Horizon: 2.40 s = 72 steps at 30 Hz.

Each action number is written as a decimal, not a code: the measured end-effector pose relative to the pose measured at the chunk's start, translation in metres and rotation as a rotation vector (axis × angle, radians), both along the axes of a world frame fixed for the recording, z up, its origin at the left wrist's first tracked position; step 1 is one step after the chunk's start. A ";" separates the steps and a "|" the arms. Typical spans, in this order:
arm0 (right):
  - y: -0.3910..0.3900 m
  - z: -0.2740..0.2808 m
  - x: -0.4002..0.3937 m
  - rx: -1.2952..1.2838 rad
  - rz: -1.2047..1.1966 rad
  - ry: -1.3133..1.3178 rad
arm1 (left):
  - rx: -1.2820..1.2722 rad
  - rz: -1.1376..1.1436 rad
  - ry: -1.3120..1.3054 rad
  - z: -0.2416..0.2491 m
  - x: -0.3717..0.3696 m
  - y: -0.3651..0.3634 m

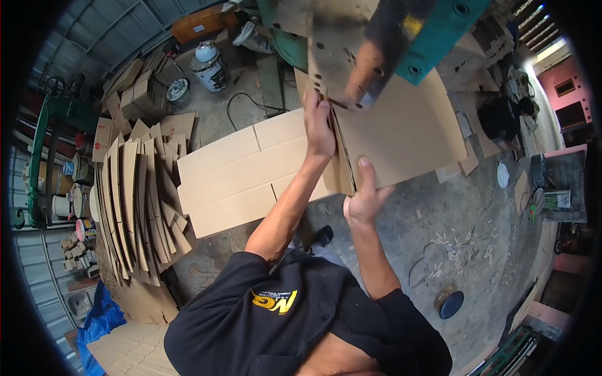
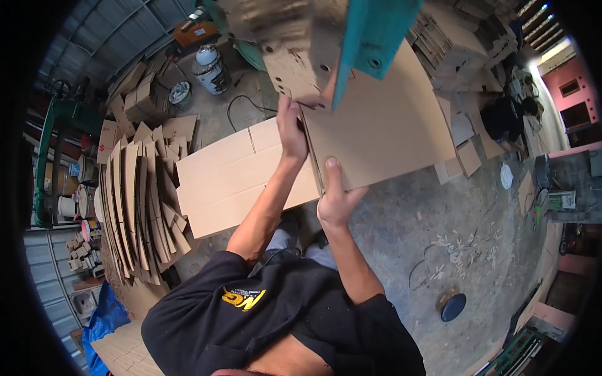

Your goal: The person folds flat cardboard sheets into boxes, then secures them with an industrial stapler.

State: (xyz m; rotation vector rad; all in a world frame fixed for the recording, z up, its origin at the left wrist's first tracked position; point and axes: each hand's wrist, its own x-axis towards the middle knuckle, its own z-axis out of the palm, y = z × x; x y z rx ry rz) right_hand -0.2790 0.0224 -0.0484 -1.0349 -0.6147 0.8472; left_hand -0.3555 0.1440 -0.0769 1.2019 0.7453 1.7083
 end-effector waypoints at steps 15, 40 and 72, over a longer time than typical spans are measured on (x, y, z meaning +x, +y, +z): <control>-0.102 0.012 0.059 -0.058 0.035 0.157 | -0.495 -0.218 0.519 -0.154 -0.071 -0.141; -0.286 0.054 0.026 -0.318 -0.042 -0.215 | -0.911 -1.302 -0.452 -0.003 -0.062 -0.297; -0.167 -0.001 -0.254 0.054 1.317 -0.925 | -0.295 0.904 -0.340 0.046 -0.645 -0.503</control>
